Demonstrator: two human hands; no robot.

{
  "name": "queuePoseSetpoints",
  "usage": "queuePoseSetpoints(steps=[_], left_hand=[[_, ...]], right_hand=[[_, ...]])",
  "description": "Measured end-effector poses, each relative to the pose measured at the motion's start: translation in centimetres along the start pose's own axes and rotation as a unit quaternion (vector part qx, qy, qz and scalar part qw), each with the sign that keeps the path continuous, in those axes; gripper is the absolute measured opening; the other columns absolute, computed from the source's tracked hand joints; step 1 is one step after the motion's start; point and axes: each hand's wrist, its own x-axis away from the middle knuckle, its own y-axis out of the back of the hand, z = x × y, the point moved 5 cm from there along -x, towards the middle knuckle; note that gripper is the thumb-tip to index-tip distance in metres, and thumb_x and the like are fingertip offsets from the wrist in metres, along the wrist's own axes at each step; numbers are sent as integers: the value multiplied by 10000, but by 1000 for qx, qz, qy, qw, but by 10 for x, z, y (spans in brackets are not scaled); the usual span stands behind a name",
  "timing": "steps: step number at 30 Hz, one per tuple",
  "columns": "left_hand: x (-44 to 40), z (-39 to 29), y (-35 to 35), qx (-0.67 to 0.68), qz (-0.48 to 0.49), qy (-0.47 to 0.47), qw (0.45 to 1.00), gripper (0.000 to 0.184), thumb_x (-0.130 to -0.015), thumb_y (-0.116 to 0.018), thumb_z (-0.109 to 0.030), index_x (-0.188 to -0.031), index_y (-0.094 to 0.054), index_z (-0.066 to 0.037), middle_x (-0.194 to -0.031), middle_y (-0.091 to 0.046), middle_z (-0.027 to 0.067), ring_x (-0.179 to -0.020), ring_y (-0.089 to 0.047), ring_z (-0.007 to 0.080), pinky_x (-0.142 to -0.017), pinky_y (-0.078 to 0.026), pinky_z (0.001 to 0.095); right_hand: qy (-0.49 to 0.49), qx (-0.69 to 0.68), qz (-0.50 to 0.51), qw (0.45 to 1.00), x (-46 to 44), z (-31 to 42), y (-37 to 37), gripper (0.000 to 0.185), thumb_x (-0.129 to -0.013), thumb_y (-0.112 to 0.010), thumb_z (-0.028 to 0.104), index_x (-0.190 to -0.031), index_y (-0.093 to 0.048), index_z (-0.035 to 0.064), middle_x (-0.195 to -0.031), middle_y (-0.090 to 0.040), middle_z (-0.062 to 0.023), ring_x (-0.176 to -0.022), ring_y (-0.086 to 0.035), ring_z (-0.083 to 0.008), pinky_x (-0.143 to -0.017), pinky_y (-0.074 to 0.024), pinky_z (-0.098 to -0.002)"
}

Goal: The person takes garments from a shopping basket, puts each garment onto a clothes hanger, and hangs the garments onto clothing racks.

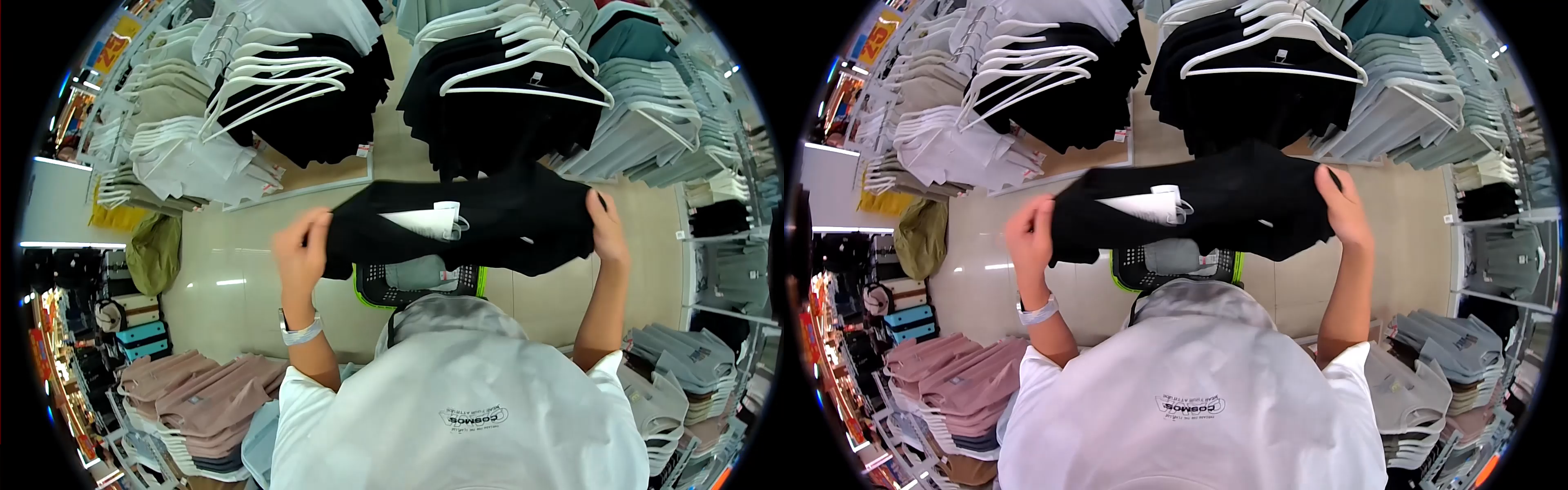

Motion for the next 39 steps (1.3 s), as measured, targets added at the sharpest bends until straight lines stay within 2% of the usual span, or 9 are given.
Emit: queuePoseSetpoints(steps=[2, 5, 11, 14, 18, 21, 23, 32, 39], left_hand=[[7, -5, 7, -16, -48, 18, 999, 89, -857, -605, -71, -855, -626, 15, -719, -628, 83, -616, -559, 113, -584, -441, 230], [19, -21, -10, -21, 0, 2, 1000, 94, -867, -594, -76, -851, -615, 14, -710, -616, 85, -588, -532, 107, -572, -428, 226], [46, -27, -17, -20, 11, 55, 998, 106, -907, -533, -82, -866, -565, 11, -655, -476, 51, -570, -411, 109, -536, -353, 233], [55, -37, -26, -4, 34, 75, 997, 114, -924, -505, -91, -881, -546, 6, -684, -463, 54, -611, -411, 112, -566, -358, 233], [64, -50, -19, -22, -39, 41, 998, 110, -929, -487, -87, -896, -547, -1, -717, -501, 78, -637, -463, 145, -600, -391, 256], [58, -49, -22, -97, 19, 36, 994, 109, -923, -507, -93, -893, -565, -5, -687, -552, 78, -563, -469, 157, -549, -397, 270], [59, -42, -6, -107, -56, 21, 992, 105, -923, -512, -95, -889, -564, -11, -661, -530, 65, -548, -441, 130, -521, -369, 257], [38, 3, 53, -106, -58, 7, 993, 109, -930, -484, -81, -874, -553, -17, -643, -465, 43, -541, -369, 114, -511, -332, 250], [22, 113, 113, 26, -42, 126, 991, 129, -934, -484, -110, -898, -528, 6, -707, -442, 11, -615, -373, 78, -531, -340, 249]], right_hand=[[9, -25, -73, 997, 10, 9, -2, 341, -965, -489, 289, -1000, -617, -25, -902, -635, -24, -834, -552, -100, -766, -438, -245], [77, 56, 64, 993, 1, 21, -10, 320, -956, -504, 267, -993, -619, -29, -876, -633, -21, -809, -561, -100, -756, -441, -238], [151, 73, 36, 985, 2, 23, 2, 241, -919, -545, 189, -946, -619, -39, -817, -620, -19, -774, -561, -93, -726, -442, -227], [157, 219, 101, 958, -1, 21, 2, 225, -900, -562, 170, -923, -623, -45, -800, -624, -24, -778, -564, -93, -734, -446, -226], [226, 41, -8, 973, 1, 31, 22, 193, -877, -579, 119, -912, -610, -68, -761, -601, -14, -708, -544, -101, -671, -433, -228], [193, 318, 199, 906, -5, 28, -13, 149, -857, -595, 93, -847, -588, -55, -671, -551, -7, -633, -473, -93, -607, -402, -231], [221, 210, 48, 951, -6, 31, 2, 167, -865, -607, 116, -842, -591, -49, -684, -570, -7, -630, -471, -84, -588, -400, -236], [210, 133, 94, 964, -18, 13, -65, 191, -904, -563, 131, -897, -581, -59, -768, -536, 0, -701, -455, -82, -638, -376, -224], [242, 106, 84, 961, -1, 25, -193, 281, -885, -568, 190, -764, -530, -60, -674, -442, -28, -621, -390, -116, -563, -318, -249]])
